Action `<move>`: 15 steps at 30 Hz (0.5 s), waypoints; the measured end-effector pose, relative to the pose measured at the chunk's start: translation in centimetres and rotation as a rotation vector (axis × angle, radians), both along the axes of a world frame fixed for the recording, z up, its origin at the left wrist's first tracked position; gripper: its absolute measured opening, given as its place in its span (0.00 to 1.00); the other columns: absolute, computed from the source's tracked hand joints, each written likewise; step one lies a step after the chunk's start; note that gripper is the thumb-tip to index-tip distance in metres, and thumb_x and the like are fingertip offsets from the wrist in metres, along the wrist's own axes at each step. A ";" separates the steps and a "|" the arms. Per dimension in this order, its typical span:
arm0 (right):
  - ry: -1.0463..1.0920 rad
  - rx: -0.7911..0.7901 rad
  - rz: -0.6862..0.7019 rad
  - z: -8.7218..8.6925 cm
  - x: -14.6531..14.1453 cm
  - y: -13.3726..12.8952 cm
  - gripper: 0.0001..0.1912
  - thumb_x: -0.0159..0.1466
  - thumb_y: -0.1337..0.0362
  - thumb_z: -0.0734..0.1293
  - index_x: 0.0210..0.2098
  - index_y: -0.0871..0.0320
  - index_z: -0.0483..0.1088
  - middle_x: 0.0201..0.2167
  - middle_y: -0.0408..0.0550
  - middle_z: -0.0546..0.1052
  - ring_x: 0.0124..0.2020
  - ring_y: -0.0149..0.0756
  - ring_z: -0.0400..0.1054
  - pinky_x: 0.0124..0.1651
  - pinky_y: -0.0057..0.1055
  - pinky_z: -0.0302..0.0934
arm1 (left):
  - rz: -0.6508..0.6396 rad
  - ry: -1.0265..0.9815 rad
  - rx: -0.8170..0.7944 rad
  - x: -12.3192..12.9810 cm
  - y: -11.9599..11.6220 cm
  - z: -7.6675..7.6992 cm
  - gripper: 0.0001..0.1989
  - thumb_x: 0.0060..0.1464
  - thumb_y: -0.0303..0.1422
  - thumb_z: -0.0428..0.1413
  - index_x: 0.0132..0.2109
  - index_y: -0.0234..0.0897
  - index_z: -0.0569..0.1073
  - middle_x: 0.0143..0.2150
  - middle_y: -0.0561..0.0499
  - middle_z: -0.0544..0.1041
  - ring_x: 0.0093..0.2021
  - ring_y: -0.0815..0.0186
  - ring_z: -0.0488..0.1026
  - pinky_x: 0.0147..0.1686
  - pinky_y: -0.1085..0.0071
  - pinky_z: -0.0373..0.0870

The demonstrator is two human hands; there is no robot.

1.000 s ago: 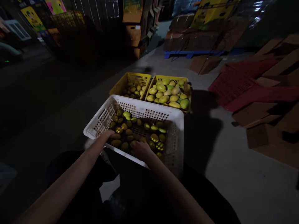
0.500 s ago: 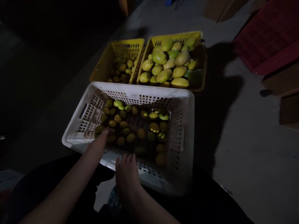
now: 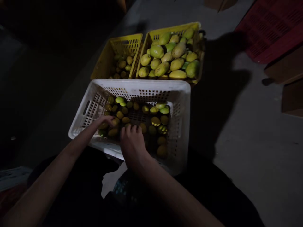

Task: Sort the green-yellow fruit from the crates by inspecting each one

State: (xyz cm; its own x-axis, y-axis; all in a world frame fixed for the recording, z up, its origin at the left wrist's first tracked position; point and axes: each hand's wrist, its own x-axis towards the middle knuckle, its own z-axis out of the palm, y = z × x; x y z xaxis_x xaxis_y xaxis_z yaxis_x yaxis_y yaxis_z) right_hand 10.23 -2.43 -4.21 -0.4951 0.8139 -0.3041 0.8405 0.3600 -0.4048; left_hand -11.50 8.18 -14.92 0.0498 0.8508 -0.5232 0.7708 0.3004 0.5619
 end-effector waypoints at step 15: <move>1.563 -0.749 -1.108 4.2 1.3 1.2 0.18 0.57 0.48 0.66 0.41 0.53 0.66 0.30 0.42 0.72 0.24 0.32 0.69 0.17 0.26 0.60 | -0.339 -0.195 0.199 0.7 -1.5 11.2 0.20 0.59 0.38 0.51 0.54 0.32 0.69 0.53 0.46 0.72 0.55 0.56 0.66 0.57 0.59 0.61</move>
State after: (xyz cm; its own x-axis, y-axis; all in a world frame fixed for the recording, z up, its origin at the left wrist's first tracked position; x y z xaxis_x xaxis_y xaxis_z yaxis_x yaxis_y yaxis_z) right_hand 11.52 -1.18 -0.02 -0.0998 0.8304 -0.5481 -0.5923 -0.4922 -0.6379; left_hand -10.83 6.68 -3.76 0.4250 0.8526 -0.3041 0.6812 -0.0800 0.7277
